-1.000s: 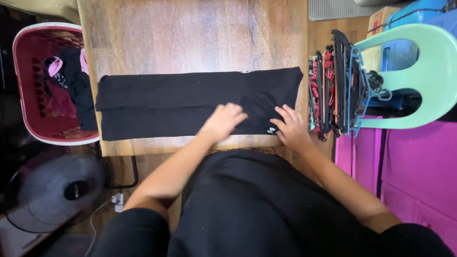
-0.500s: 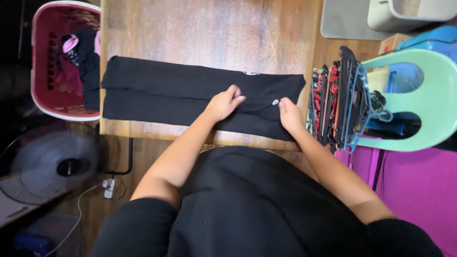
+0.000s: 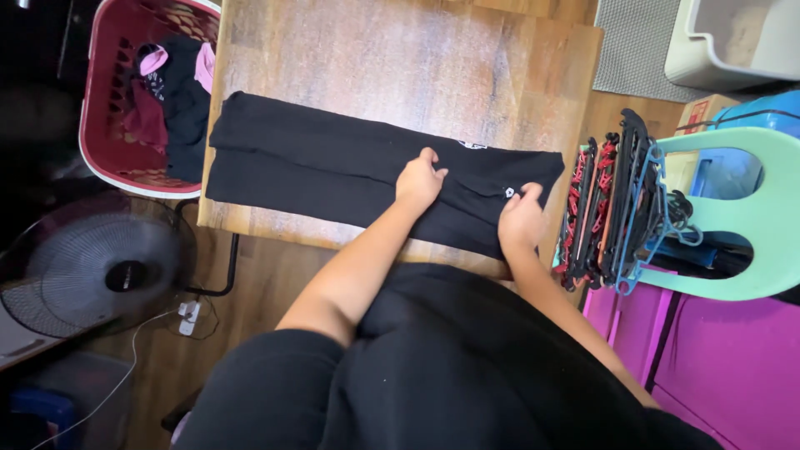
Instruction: Folding several pieces of laundry on a wooden table.
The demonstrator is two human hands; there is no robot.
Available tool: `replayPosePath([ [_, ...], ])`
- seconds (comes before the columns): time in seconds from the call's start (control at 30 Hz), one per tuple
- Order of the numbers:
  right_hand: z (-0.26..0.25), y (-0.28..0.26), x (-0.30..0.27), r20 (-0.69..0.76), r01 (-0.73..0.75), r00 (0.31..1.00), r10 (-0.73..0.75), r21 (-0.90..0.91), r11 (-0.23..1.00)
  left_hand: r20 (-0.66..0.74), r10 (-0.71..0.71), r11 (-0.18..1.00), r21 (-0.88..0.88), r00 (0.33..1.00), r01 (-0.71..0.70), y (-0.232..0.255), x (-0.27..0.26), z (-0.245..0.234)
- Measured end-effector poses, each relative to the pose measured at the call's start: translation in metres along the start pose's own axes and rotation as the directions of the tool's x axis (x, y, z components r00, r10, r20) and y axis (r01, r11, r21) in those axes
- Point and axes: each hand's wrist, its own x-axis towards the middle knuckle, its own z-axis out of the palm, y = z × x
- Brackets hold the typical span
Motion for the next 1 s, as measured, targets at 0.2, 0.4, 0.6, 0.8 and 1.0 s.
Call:
replayPosePath([
  [0.2, -0.052, -0.046, -0.039, -0.090, 0.384, 0.919, -0.383, -0.010, 0.923, -0.409, 0.397, 0.854, 0.494, 0.822, -0.166, -0.049, 0.030, -0.148],
  [0.4, 0.040, -0.048, -0.050, 0.209, 0.691, 0.718, -0.664, -0.090, 0.718, -0.507, 0.207, 0.849, 0.518, 0.837, 0.104, -0.188, 0.124, -0.263],
  [0.6, 0.048, -0.057, -0.036, 0.395, 0.603, 0.762, -0.513, -0.145, 0.784, -0.270, -0.044, 0.897, 0.413, 0.962, 0.157, -0.255, 0.190, -0.274],
  [0.8, 0.062, -0.042, -0.031, 0.475, 0.578, 0.764, -0.436, -0.204, 0.790, -0.058, -0.132, 0.978, 0.158, 0.990, 0.140, -0.301, 0.210, -0.301],
  [1.0, 0.067, -0.040, -0.027, 0.501, 0.539, 0.783, -0.368, -0.252, 0.804, -0.399, 0.063, 0.998, 0.015, 0.915, -0.062, -0.307, 0.203, -0.267],
])
